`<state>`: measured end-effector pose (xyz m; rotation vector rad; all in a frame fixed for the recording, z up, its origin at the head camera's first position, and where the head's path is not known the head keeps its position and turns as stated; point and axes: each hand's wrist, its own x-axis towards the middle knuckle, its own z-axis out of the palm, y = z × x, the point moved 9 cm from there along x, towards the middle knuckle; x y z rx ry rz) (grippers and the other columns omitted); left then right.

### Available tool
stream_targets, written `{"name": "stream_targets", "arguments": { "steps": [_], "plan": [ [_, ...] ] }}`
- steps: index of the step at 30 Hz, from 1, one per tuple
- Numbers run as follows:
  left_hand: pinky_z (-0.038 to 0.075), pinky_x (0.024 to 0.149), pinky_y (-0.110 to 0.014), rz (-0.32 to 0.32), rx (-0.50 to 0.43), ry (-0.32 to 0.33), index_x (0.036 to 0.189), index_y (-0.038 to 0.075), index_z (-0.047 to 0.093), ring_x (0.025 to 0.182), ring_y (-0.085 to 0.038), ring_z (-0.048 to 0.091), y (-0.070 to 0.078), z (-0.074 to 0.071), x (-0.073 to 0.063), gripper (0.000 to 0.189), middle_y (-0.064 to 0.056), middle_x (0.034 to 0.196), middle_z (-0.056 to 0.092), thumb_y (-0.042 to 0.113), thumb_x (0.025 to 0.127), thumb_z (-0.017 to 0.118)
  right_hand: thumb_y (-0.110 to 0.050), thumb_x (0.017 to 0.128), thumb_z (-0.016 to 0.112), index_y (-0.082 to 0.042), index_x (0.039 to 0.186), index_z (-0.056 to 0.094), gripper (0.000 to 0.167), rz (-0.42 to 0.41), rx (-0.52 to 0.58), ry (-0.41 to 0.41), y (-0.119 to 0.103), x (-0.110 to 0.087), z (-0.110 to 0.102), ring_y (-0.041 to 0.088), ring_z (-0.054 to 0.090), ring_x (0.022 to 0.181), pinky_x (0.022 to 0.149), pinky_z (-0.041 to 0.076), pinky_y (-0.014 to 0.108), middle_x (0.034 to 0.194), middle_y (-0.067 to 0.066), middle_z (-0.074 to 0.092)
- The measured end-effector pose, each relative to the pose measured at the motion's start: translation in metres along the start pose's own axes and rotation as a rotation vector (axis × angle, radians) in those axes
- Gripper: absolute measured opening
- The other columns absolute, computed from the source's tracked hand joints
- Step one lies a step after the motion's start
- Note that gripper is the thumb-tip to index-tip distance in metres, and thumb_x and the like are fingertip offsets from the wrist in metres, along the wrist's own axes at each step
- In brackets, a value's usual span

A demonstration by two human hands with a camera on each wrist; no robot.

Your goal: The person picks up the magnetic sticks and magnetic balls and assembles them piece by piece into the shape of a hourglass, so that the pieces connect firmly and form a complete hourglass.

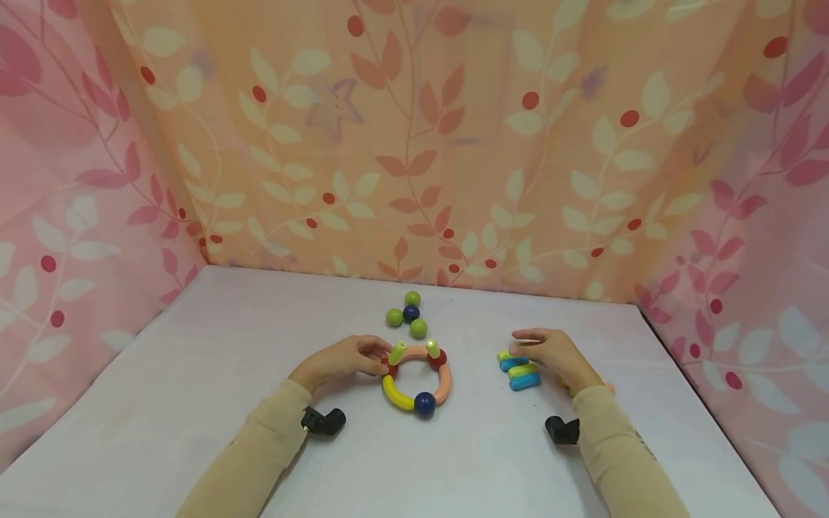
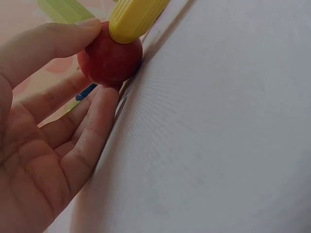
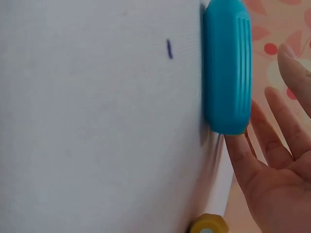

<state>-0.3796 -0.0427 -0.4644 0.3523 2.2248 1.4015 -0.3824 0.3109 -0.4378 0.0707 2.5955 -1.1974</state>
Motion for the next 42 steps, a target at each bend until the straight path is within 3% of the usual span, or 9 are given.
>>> {"name": "stream_targets", "arguments": {
  "steps": [5,12,16,20,30,37,42],
  "plan": [
    [0.052,0.091,-0.03,-0.004,0.02,0.011,0.12,0.016,0.067,0.096,-0.015,0.06,0.001,-0.002,0.0,0.038,-0.002,0.107,0.067,0.024,0.085,0.079,-0.043,0.089,0.072,-0.006,0.143,0.052,0.068,0.002,0.059,-0.02,0.004,0.004,0.003,0.037,0.04,0.14,0.117,0.033,0.055,0.149,0.019,0.049],
    [0.053,0.088,-0.027,-0.005,-0.016,-0.003,0.12,0.012,0.066,0.092,-0.015,0.061,0.001,0.0,-0.002,0.039,-0.004,0.107,0.066,0.021,0.085,0.078,-0.031,0.089,0.074,0.0,0.135,0.058,0.057,-0.019,0.061,0.005,0.0,0.01,0.004,0.033,0.054,0.127,0.11,0.043,0.05,0.139,0.02,0.059],
    [0.052,0.087,-0.028,-0.012,-0.005,0.005,0.12,0.013,0.067,0.093,-0.015,0.06,0.001,0.0,-0.001,0.038,-0.004,0.106,0.065,0.023,0.085,0.078,-0.031,0.089,0.074,0.001,0.128,0.063,0.051,-0.026,0.055,0.037,-0.002,0.014,0.004,0.024,0.06,0.114,0.096,0.052,0.034,0.132,0.019,0.064],
    [0.051,0.089,-0.029,-0.016,0.007,0.02,0.12,0.013,0.067,0.094,-0.015,0.06,-0.001,-0.002,-0.002,0.038,-0.003,0.106,0.065,0.024,0.085,0.079,-0.033,0.089,0.074,-0.001,0.122,0.068,0.046,-0.032,0.025,0.051,0.0,0.019,0.004,0.022,0.059,0.108,0.082,0.051,0.024,0.125,0.017,0.067],
    [0.051,0.088,-0.027,0.01,-0.019,-0.003,0.12,0.011,0.066,0.093,-0.014,0.062,0.002,0.0,-0.002,0.039,-0.004,0.106,0.068,0.02,0.085,0.078,-0.035,0.091,0.072,-0.005,0.12,0.07,0.041,0.01,-0.071,0.027,-0.005,0.019,0.005,0.028,0.054,0.111,0.084,0.049,0.03,0.129,0.018,0.063],
    [0.051,0.092,-0.031,-0.018,-0.002,0.009,0.12,0.013,0.067,0.095,-0.015,0.061,-0.001,-0.001,-0.001,0.038,-0.003,0.107,0.067,0.023,0.085,0.079,-0.027,0.094,0.069,-0.009,0.123,0.069,0.035,0.035,-0.176,0.02,-0.015,0.022,0.008,0.033,0.054,0.116,0.103,0.045,0.054,0.13,0.019,0.063],
    [0.05,0.092,-0.032,-0.031,0.01,0.018,0.119,0.014,0.067,0.096,-0.015,0.06,-0.004,-0.001,0.0,0.037,-0.003,0.107,0.066,0.025,0.085,0.079,-0.019,0.096,0.065,-0.006,0.124,0.068,0.031,-0.012,-0.236,0.004,-0.024,0.023,0.014,0.031,0.057,0.111,0.103,0.047,0.052,0.129,0.02,0.064]
  ]
}}
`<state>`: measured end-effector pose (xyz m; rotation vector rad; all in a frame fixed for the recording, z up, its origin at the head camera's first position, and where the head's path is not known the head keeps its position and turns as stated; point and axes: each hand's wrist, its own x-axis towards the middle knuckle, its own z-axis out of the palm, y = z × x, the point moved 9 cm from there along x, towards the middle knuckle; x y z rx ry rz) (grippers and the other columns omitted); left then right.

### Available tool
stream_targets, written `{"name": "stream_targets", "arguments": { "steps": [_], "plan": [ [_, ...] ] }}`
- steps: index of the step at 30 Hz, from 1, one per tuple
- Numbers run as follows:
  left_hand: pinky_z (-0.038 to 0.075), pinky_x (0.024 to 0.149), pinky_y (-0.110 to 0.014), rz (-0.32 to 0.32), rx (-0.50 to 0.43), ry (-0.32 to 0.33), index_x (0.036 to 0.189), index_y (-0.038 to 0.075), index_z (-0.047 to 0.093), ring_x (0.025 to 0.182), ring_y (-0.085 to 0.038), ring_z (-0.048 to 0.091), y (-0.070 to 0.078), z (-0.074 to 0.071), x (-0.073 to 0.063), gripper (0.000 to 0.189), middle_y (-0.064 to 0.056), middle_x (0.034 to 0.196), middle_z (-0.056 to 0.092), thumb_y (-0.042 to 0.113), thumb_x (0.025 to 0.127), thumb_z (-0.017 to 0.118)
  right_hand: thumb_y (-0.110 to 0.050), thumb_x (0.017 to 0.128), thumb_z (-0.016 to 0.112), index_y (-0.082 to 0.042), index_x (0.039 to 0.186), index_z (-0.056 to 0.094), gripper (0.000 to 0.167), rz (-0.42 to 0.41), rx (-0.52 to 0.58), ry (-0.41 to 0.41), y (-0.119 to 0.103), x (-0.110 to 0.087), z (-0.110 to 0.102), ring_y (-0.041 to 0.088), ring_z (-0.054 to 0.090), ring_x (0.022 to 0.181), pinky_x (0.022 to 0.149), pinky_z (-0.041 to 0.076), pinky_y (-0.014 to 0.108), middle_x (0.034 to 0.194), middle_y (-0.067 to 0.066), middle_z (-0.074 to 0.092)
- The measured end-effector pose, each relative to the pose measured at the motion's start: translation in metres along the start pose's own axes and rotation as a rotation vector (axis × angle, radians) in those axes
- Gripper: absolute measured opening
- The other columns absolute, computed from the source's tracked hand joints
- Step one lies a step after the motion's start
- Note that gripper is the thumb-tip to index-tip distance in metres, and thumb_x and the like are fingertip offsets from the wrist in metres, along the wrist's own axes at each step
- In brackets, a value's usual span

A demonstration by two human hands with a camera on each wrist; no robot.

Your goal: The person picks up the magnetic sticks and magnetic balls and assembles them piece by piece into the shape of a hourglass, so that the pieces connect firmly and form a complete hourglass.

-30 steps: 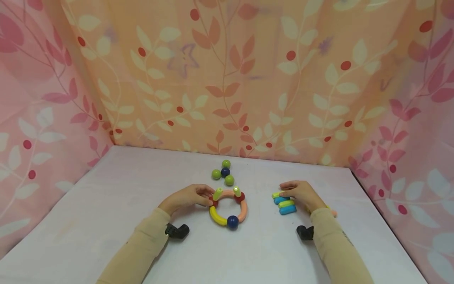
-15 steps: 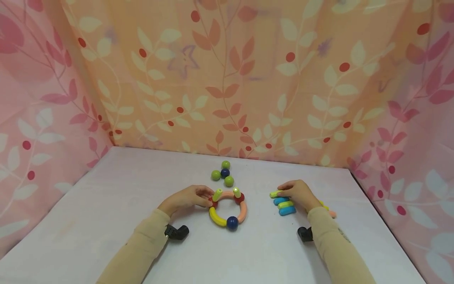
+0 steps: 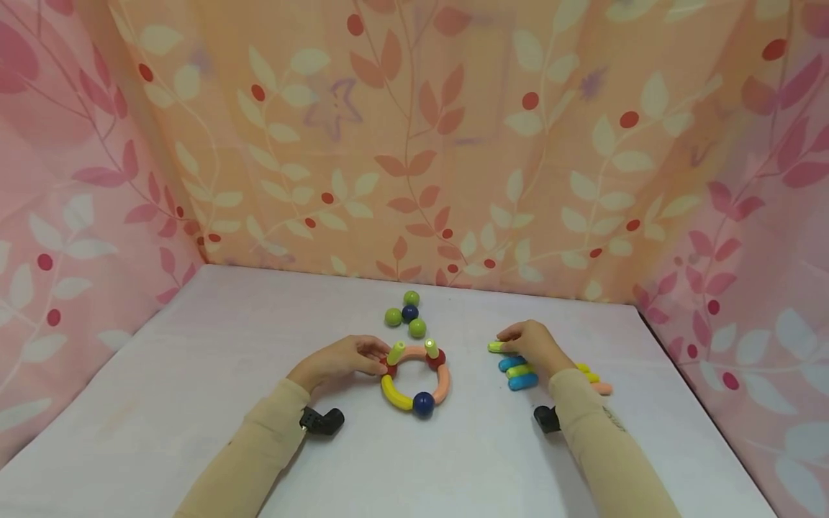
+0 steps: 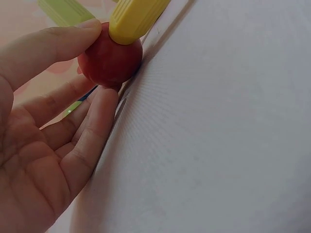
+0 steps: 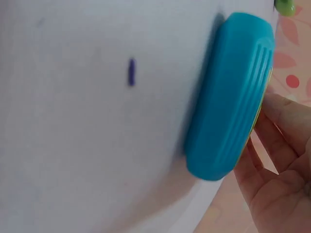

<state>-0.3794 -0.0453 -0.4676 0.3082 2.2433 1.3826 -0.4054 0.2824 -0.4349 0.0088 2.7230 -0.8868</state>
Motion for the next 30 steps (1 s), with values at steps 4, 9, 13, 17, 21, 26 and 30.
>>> {"name": "stream_targets", "arguments": {
  "steps": [4,9,13,17,21,26,30],
  "plan": [
    [0.051,0.091,-0.031,0.002,-0.008,0.001,0.119,0.014,0.067,0.096,-0.015,0.06,-0.001,0.0,0.001,0.037,-0.003,0.107,0.066,0.024,0.085,0.079,-0.013,0.097,0.063,-0.001,0.123,0.068,0.029,-0.032,-0.045,-0.007,-0.009,-0.001,0.002,0.029,0.058,0.103,0.099,0.049,0.049,0.126,0.022,0.065],
    [0.052,0.088,-0.027,0.016,-0.027,-0.01,0.119,0.011,0.067,0.092,-0.014,0.061,-0.001,0.0,0.001,0.037,-0.004,0.105,0.067,0.02,0.085,0.078,-0.013,0.097,0.06,0.0,0.124,0.066,0.03,-0.072,-0.093,-0.014,-0.019,0.0,0.007,0.026,0.057,0.095,0.087,0.052,0.039,0.121,0.022,0.064],
    [0.052,0.089,-0.027,0.014,-0.037,-0.01,0.119,0.012,0.066,0.092,-0.015,0.062,0.001,0.001,0.0,0.038,-0.004,0.105,0.067,0.021,0.085,0.079,-0.018,0.098,0.061,-0.001,0.126,0.064,0.033,-0.068,-0.051,0.013,-0.024,0.0,0.008,0.024,0.055,0.092,0.077,0.051,0.03,0.12,0.02,0.062],
    [0.051,0.091,-0.029,-0.001,-0.025,0.001,0.119,0.014,0.067,0.093,-0.015,0.061,0.001,0.0,0.0,0.037,-0.003,0.106,0.066,0.024,0.085,0.079,-0.019,0.099,0.061,0.0,0.129,0.061,0.035,-0.055,0.048,0.028,-0.029,-0.004,0.012,0.022,0.059,0.092,0.074,0.055,0.027,0.123,0.021,0.061],
    [0.051,0.091,-0.029,-0.005,-0.023,-0.001,0.118,0.013,0.067,0.094,-0.015,0.06,0.0,0.0,0.0,0.037,-0.003,0.106,0.066,0.023,0.085,0.078,-0.019,0.099,0.062,0.003,0.131,0.058,0.039,-0.078,0.199,0.039,-0.038,-0.015,0.018,0.024,0.063,0.102,0.084,0.058,0.033,0.129,0.024,0.061],
    [0.049,0.096,-0.034,0.007,-0.002,0.001,0.118,0.014,0.068,0.096,-0.015,0.06,0.002,0.0,0.0,0.036,-0.001,0.107,0.067,0.024,0.085,0.078,-0.025,0.097,0.064,0.002,0.135,0.056,0.047,-0.112,0.373,0.05,-0.052,-0.034,0.026,0.019,0.064,0.108,0.094,0.056,0.034,0.133,0.022,0.061],
    [0.046,0.101,-0.039,0.011,0.014,-0.001,0.118,0.016,0.068,0.099,-0.014,0.06,0.002,0.0,0.0,0.035,0.001,0.109,0.068,0.026,0.085,0.078,-0.022,0.095,0.067,0.003,0.136,0.055,0.049,-0.14,0.478,0.043,-0.063,-0.049,0.034,0.016,0.066,0.105,0.092,0.058,0.033,0.131,0.021,0.063]
  ]
}}
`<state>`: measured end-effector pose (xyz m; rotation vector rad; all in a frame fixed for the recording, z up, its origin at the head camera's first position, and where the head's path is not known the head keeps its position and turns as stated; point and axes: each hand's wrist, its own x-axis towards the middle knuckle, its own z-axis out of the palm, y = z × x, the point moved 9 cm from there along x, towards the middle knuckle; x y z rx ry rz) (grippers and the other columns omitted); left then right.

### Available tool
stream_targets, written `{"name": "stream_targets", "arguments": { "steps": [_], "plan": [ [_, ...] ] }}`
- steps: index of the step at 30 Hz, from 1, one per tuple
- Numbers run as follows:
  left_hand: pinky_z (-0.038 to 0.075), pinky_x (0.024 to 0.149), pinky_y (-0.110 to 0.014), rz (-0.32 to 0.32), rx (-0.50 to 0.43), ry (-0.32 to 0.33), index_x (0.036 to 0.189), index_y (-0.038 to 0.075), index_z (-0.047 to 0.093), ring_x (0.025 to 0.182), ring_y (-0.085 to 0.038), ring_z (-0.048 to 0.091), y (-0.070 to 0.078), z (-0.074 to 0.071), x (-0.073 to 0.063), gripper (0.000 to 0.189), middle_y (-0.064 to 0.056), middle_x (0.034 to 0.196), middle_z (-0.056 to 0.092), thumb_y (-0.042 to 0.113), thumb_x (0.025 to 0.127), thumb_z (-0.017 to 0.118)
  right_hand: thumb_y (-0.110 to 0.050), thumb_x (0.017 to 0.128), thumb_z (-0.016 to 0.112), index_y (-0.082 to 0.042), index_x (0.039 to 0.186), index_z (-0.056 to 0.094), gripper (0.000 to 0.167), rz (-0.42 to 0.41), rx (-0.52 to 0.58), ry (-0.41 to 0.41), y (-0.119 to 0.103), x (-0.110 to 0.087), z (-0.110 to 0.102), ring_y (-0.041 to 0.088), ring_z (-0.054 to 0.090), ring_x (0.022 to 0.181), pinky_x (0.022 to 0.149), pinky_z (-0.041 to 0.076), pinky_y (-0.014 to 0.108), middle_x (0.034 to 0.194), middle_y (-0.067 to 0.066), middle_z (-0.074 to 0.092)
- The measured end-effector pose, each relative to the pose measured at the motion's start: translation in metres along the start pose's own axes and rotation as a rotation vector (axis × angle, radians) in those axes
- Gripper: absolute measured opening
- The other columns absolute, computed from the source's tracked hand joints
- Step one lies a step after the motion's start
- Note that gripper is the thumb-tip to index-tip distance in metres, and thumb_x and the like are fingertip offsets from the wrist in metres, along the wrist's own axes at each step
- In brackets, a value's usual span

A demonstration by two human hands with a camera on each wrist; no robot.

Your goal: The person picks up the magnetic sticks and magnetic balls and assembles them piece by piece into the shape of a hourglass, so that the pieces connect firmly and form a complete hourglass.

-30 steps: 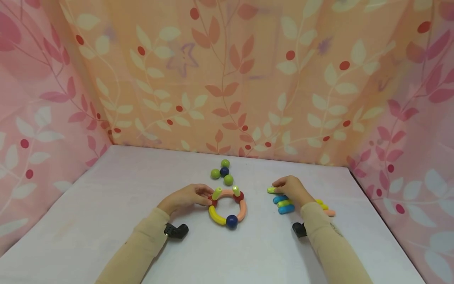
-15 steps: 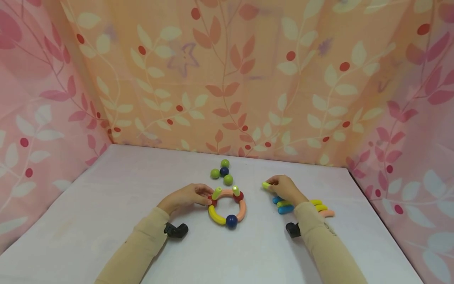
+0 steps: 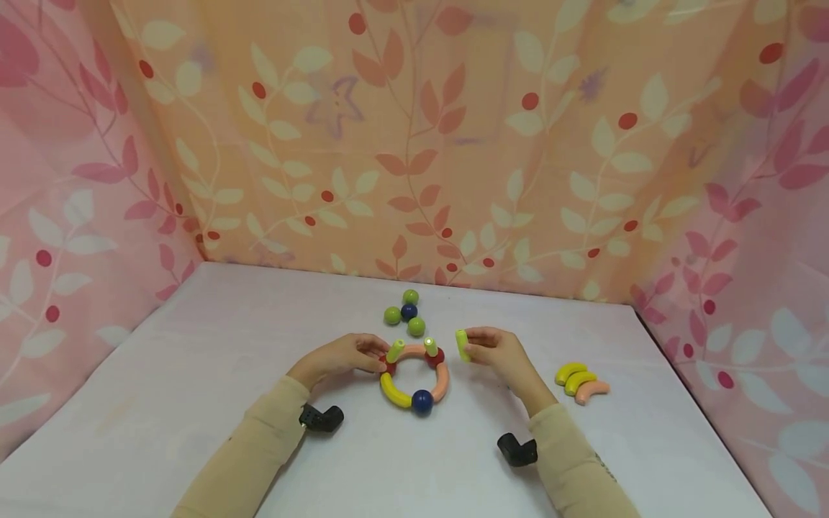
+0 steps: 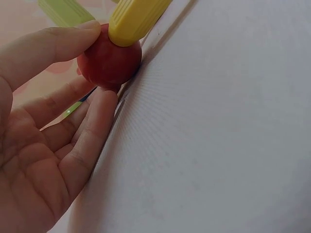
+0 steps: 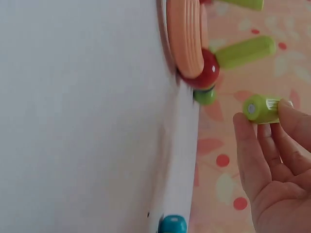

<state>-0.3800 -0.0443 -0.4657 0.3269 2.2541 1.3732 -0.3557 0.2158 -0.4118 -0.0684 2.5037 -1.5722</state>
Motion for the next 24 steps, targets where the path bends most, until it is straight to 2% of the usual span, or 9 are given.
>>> {"name": "stream_targets", "arguments": {
  "steps": [10,17,21,24],
  "plan": [
    [0.048,0.095,-0.033,-0.011,-0.031,0.006,0.118,0.014,0.068,0.096,-0.015,0.06,-0.001,0.0,-0.001,0.036,-0.002,0.107,0.067,0.025,0.086,0.078,-0.015,0.091,0.072,0.005,0.129,0.059,0.046,-0.041,0.149,-0.016,-0.012,-0.024,0.027,0.012,0.068,0.099,0.086,0.059,0.027,0.119,0.015,0.069],
    [0.047,0.099,-0.036,0.017,-0.04,-0.009,0.119,0.013,0.068,0.096,-0.014,0.062,0.0,0.0,-0.001,0.036,-0.001,0.108,0.069,0.022,0.086,0.077,-0.018,0.086,0.077,-0.001,0.122,0.066,0.041,-0.013,0.119,0.035,-0.014,-0.029,0.037,0.013,0.069,0.098,0.087,0.058,0.027,0.114,0.01,0.073],
    [0.049,0.095,-0.032,0.026,-0.055,-0.026,0.12,0.01,0.066,0.094,-0.013,0.063,-0.001,0.002,0.0,0.037,-0.003,0.106,0.07,0.019,0.085,0.077,-0.017,0.085,0.078,-0.003,0.119,0.068,0.038,-0.004,0.1,0.023,-0.015,-0.031,0.044,0.013,0.068,0.095,0.086,0.058,0.025,0.111,0.008,0.074],
    [0.049,0.094,-0.031,0.019,-0.04,-0.017,0.119,0.011,0.067,0.094,-0.013,0.062,0.0,0.001,0.0,0.037,-0.002,0.106,0.068,0.022,0.085,0.078,-0.016,0.084,0.079,-0.002,0.117,0.068,0.037,-0.013,0.093,0.0,-0.016,-0.032,0.049,0.013,0.069,0.095,0.086,0.058,0.026,0.111,0.008,0.074]
  ]
}}
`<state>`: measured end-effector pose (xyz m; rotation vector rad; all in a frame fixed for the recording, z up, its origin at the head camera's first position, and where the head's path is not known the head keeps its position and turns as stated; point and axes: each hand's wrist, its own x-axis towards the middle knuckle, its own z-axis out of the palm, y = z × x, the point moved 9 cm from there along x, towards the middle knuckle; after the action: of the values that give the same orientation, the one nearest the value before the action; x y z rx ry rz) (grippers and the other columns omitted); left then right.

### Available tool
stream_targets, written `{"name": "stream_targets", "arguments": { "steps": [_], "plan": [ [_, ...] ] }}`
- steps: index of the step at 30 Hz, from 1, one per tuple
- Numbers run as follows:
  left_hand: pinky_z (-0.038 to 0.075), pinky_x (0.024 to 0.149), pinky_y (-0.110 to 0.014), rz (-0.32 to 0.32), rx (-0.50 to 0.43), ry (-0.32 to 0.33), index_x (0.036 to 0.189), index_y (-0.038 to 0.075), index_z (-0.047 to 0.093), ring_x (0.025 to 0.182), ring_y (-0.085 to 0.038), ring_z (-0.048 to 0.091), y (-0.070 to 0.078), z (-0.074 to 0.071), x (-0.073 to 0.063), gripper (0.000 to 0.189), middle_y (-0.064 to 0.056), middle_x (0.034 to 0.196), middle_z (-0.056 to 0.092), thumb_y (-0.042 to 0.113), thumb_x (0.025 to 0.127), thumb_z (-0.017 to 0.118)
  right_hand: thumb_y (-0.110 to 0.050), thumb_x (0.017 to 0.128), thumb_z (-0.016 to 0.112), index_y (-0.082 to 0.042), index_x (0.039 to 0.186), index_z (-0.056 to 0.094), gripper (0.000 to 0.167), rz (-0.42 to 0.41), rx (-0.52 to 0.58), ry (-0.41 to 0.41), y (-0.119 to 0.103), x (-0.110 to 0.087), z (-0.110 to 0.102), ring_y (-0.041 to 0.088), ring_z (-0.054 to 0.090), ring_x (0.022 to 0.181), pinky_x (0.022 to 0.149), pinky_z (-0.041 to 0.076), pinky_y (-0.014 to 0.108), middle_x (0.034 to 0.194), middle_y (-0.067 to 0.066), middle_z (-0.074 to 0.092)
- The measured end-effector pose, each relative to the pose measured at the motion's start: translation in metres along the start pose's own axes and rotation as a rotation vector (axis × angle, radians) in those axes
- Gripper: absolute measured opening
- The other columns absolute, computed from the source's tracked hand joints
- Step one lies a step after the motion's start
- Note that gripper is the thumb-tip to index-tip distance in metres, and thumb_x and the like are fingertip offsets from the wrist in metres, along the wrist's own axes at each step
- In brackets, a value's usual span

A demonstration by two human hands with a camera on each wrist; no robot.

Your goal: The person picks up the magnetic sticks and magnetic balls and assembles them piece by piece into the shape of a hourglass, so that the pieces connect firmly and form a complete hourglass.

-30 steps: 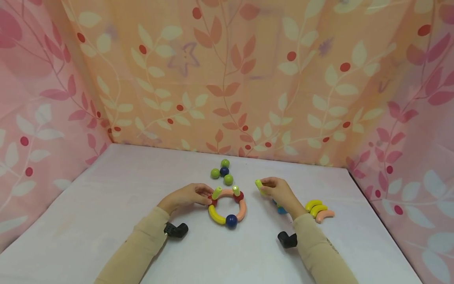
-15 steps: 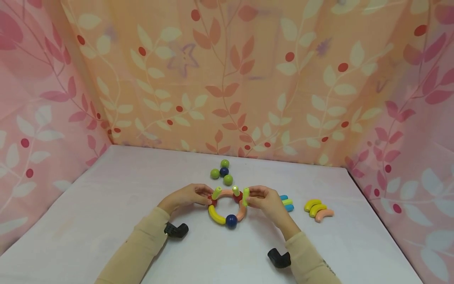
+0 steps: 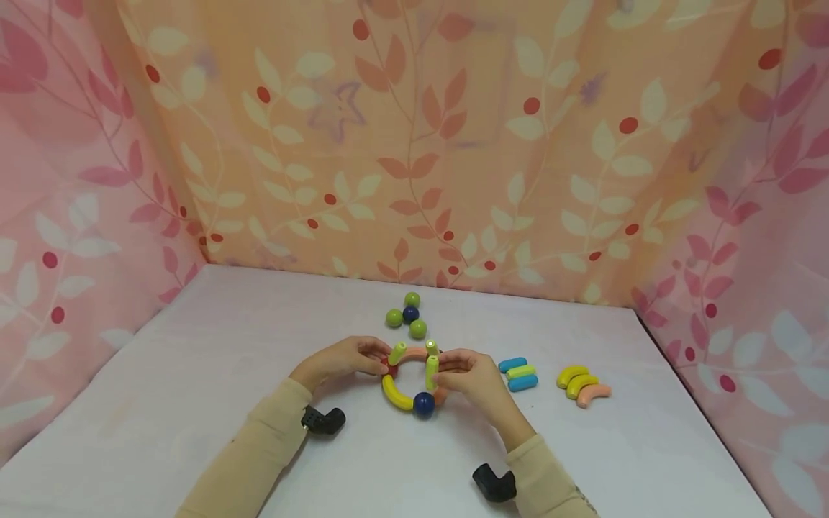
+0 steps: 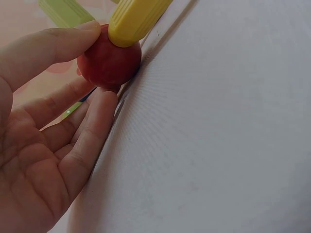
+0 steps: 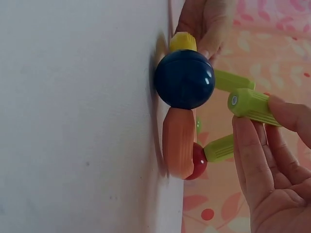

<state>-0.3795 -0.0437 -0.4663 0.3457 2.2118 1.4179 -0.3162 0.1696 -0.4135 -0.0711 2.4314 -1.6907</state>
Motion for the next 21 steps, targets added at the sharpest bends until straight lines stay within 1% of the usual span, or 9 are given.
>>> {"name": "stream_targets", "arguments": {
  "steps": [3,6,10,13,16,21],
  "plan": [
    [0.048,0.094,-0.031,-0.012,-0.007,0.009,0.118,0.013,0.067,0.094,-0.014,0.061,0.0,0.0,-0.001,0.036,-0.002,0.106,0.067,0.023,0.085,0.078,-0.017,0.084,0.079,-0.001,0.117,0.067,0.038,-0.007,-0.005,-0.024,0.0,-0.001,0.004,0.014,0.068,0.096,0.088,0.058,0.028,0.11,0.008,0.073],
    [0.049,0.092,-0.03,-0.011,-0.036,0.006,0.119,0.011,0.067,0.093,-0.014,0.061,-0.001,0.0,-0.001,0.036,-0.003,0.105,0.067,0.02,0.085,0.078,-0.017,0.084,0.079,-0.002,0.115,0.067,0.037,0.005,-0.017,-0.032,0.001,-0.002,0.007,0.014,0.068,0.095,0.089,0.058,0.029,0.107,0.007,0.074],
    [0.051,0.09,-0.028,0.004,-0.044,-0.005,0.12,0.009,0.066,0.092,-0.013,0.062,0.001,0.0,-0.001,0.038,-0.004,0.105,0.068,0.017,0.085,0.077,-0.014,0.084,0.079,-0.003,0.113,0.067,0.034,0.024,-0.037,-0.027,0.002,-0.001,0.009,0.013,0.067,0.093,0.089,0.058,0.031,0.104,0.005,0.073],
    [0.05,0.09,-0.027,-0.004,-0.036,-0.007,0.12,0.009,0.066,0.092,-0.013,0.061,0.001,0.001,-0.001,0.038,-0.004,0.105,0.067,0.018,0.085,0.077,-0.012,0.083,0.078,-0.003,0.111,0.067,0.031,0.027,-0.052,-0.014,0.002,-0.001,0.011,0.014,0.067,0.091,0.089,0.058,0.032,0.103,0.006,0.072],
    [0.051,0.092,-0.029,-0.005,-0.037,-0.004,0.12,0.009,0.066,0.093,-0.014,0.062,0.003,0.001,-0.002,0.037,-0.005,0.107,0.068,0.018,0.085,0.077,-0.011,0.083,0.078,-0.004,0.112,0.067,0.032,0.018,-0.081,-0.008,0.002,-0.001,0.011,0.015,0.066,0.091,0.086,0.059,0.032,0.103,0.007,0.071],
    [0.051,0.094,-0.032,-0.024,-0.007,-0.003,0.12,0.011,0.066,0.095,-0.015,0.062,0.004,0.001,-0.003,0.038,-0.005,0.109,0.067,0.02,0.085,0.078,-0.013,0.081,0.082,-0.005,0.114,0.069,0.037,0.0,-0.181,-0.031,0.003,-0.003,0.015,0.015,0.065,0.091,0.079,0.059,0.029,0.101,0.005,0.071]
  ]
}}
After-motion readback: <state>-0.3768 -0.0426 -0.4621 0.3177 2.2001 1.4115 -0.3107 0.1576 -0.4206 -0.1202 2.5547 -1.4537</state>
